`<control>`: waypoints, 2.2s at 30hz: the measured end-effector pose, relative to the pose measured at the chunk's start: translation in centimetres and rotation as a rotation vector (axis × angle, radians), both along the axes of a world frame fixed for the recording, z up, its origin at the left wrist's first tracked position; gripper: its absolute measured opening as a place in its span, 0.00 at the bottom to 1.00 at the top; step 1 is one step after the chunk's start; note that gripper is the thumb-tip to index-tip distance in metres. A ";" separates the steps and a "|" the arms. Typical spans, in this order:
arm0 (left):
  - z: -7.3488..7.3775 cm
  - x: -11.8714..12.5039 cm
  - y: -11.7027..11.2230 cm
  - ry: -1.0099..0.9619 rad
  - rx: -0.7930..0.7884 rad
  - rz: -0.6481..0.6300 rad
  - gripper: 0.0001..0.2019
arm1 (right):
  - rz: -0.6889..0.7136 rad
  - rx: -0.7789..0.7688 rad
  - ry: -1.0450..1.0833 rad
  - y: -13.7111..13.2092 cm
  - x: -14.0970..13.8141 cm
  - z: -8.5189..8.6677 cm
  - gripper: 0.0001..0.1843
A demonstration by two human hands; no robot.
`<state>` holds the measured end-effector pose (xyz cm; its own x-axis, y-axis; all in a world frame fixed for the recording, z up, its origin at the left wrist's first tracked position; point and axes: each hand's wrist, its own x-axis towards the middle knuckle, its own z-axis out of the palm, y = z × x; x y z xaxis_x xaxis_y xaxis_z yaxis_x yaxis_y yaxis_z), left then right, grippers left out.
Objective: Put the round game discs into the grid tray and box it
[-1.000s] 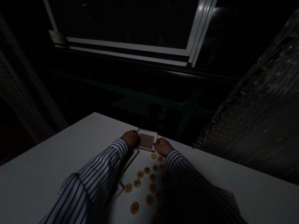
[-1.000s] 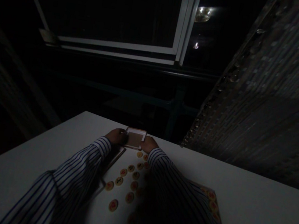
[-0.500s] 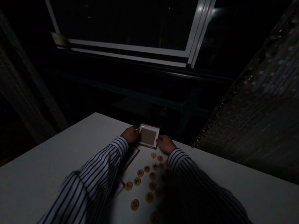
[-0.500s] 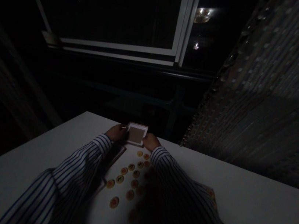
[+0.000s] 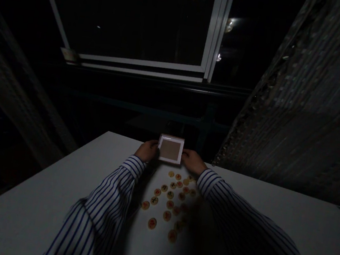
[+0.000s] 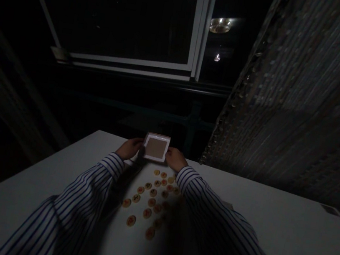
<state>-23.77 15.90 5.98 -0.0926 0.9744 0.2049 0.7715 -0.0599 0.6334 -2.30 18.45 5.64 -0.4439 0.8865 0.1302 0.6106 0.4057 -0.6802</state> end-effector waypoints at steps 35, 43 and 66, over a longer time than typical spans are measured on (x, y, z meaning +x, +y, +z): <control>0.6 8.4 -7.1 -1.048 -0.109 -0.120 0.17 | -0.126 -0.212 0.488 -8.2 9.4 2.5 0.20; 0.3 10.0 -9.3 -1.139 -0.115 -0.132 0.22 | -0.070 -0.074 0.548 -9.6 11.5 0.9 0.23; -4.8 15.9 -15.1 -1.146 -0.105 -0.220 0.30 | -0.079 -0.140 0.597 -15.9 16.1 -2.8 0.25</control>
